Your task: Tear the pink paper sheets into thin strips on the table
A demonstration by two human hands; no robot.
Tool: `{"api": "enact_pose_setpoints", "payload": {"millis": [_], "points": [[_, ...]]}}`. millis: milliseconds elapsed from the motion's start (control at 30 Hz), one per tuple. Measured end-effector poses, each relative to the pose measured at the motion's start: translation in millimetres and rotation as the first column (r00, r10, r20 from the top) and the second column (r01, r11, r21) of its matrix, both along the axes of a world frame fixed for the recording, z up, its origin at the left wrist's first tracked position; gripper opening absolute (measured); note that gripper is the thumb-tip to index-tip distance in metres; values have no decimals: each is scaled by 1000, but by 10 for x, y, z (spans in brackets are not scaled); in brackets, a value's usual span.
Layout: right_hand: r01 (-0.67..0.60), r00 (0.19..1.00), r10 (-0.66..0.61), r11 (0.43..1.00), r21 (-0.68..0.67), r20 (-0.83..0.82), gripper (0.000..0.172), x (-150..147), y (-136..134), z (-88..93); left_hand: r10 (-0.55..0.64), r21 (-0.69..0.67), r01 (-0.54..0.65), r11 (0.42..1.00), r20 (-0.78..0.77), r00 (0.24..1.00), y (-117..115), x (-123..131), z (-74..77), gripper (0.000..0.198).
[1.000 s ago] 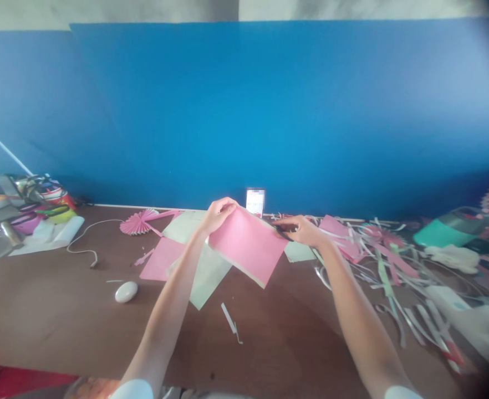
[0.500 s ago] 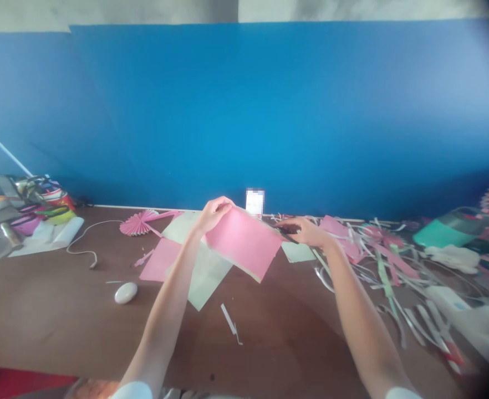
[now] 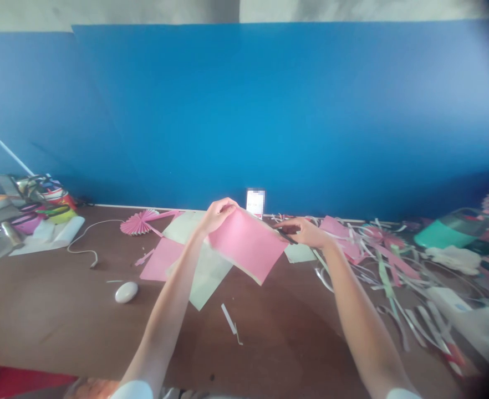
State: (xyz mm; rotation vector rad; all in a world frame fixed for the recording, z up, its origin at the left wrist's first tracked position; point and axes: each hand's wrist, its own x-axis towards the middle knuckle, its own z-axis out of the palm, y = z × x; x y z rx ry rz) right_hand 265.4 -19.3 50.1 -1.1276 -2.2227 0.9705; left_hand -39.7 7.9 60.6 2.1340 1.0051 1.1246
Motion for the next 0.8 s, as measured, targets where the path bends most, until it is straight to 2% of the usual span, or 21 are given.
{"api": "enact_pose_setpoints", "payload": {"millis": [233, 500, 800], "points": [[30, 999, -28, 999, 32, -40, 39, -66, -17, -7, 12, -20, -12, 1000, 7, 1000, 24, 36, -52, 32], [21, 1000, -21, 998, 60, 14, 40, -60, -25, 20, 17, -51, -15, 999, 28, 999, -28, 37, -12, 33], [35, 999, -35, 998, 60, 0, 39, -61, -22, 6, 34, -36, -33, 999, 35, 999, -8, 24, -10, 35]]}}
